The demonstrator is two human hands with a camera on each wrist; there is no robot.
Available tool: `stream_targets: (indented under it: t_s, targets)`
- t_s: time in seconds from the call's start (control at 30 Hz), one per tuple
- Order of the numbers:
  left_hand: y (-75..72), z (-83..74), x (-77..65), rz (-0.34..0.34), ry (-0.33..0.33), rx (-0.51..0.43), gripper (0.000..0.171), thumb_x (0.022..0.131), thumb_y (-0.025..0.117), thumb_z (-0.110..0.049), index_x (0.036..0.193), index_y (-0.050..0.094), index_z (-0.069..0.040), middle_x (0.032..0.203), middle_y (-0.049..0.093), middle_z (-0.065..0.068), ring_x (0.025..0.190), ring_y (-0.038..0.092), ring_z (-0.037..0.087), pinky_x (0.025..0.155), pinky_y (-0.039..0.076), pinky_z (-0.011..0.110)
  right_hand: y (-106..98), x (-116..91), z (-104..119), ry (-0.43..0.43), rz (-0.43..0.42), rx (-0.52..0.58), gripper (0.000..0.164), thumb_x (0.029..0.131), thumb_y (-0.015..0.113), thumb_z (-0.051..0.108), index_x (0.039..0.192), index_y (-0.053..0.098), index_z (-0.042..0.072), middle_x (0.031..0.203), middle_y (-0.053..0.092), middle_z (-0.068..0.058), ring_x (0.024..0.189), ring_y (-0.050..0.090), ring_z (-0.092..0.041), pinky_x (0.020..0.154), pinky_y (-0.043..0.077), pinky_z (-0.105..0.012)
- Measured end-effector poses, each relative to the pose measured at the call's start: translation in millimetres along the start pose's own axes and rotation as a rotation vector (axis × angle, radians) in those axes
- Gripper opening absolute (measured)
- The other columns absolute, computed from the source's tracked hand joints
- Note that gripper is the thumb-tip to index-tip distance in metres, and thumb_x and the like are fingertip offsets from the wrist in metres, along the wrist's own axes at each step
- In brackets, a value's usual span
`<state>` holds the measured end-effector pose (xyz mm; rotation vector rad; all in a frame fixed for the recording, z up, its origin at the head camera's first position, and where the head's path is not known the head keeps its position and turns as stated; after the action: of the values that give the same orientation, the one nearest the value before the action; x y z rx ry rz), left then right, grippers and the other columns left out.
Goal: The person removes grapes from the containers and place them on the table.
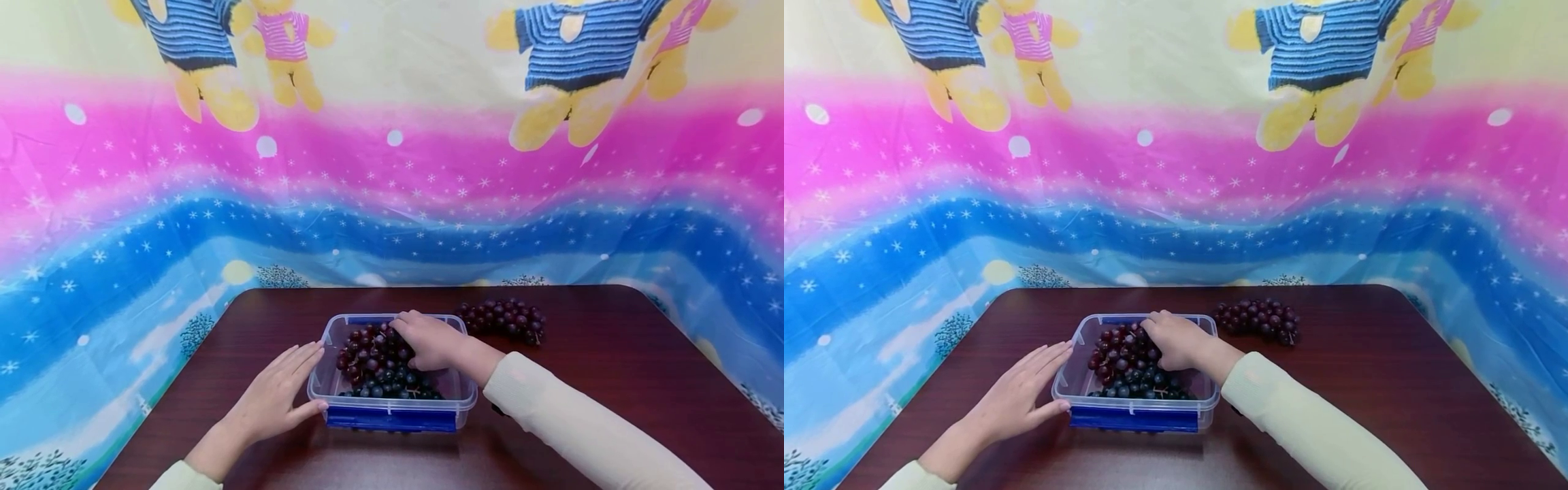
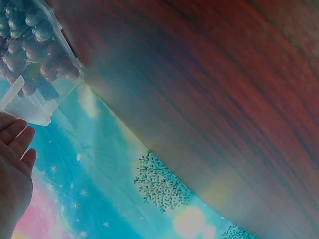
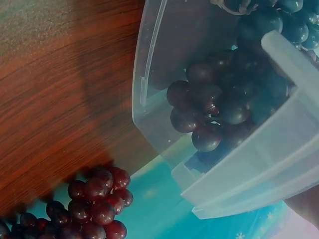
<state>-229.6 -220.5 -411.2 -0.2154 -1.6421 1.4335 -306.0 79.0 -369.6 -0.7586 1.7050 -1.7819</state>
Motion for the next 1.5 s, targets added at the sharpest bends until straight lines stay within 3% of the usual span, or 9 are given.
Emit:
stream_targets:
  t_s: [0.37,0.8,1.03,1.5]
  targets:
    - [-1.9,-0.4,0.4,-0.003,0.006,-0.001,0.078,0.094,0.049,-0.060,0.136,0.051,0.006,0.142,0.048,0.018,0.130,0.046,0.034,0.117,0.004,0.024,8,4,5,-0.035,-0.037,-0.160,0.073,0.079,0.081,0.017,0.141,0.045,0.004,0.135,0.051,-0.011,0.127,0.046,-0.029,0.104,0.042,-0.042]
    - [-1.1,-0.4,-0.2,-0.005,0.003,0.001,0.078,0.094,0.049,-0.060,0.138,0.050,0.004,0.142,0.048,0.018,0.130,0.046,0.034,0.117,0.004,0.024,16,10,6,-0.075,-0.109,-0.351,0.072,0.074,0.085,0.026,0.132,0.049,0.004,0.122,0.053,-0.009,0.106,0.050,-0.022,0.084,0.052,-0.035]
    - [0.0,-1.6,0.3,-0.003,0.006,0.004,0.078,0.094,0.049,-0.060,0.138,0.050,0.004,0.143,0.048,0.018,0.130,0.046,0.033,0.117,0.004,0.024,17,13,7,-0.037,-0.076,-0.359,0.054,0.076,0.084,0.022,0.118,0.055,0.007,0.109,0.048,-0.007,0.091,0.043,-0.020,0.068,0.049,-0.030]
    - [-0.1,-2.6,0.4,0.000,-0.003,0.000,0.077,0.094,0.051,-0.059,0.138,0.050,0.004,0.143,0.048,0.017,0.131,0.045,0.032,0.117,0.004,0.024,16,8,11,-0.013,-0.064,-0.306,0.052,0.082,0.078,0.024,0.125,0.053,0.008,0.114,0.059,-0.007,0.104,0.058,-0.023,0.089,0.052,-0.038]
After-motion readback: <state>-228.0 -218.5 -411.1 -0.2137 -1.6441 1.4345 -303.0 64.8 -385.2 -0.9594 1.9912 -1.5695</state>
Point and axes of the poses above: each hand's wrist, its own x-axis towards the middle knuckle, its own y-axis out of the palm, z = x × y, the point moved 1 cm from there along x, towards the middle knuckle
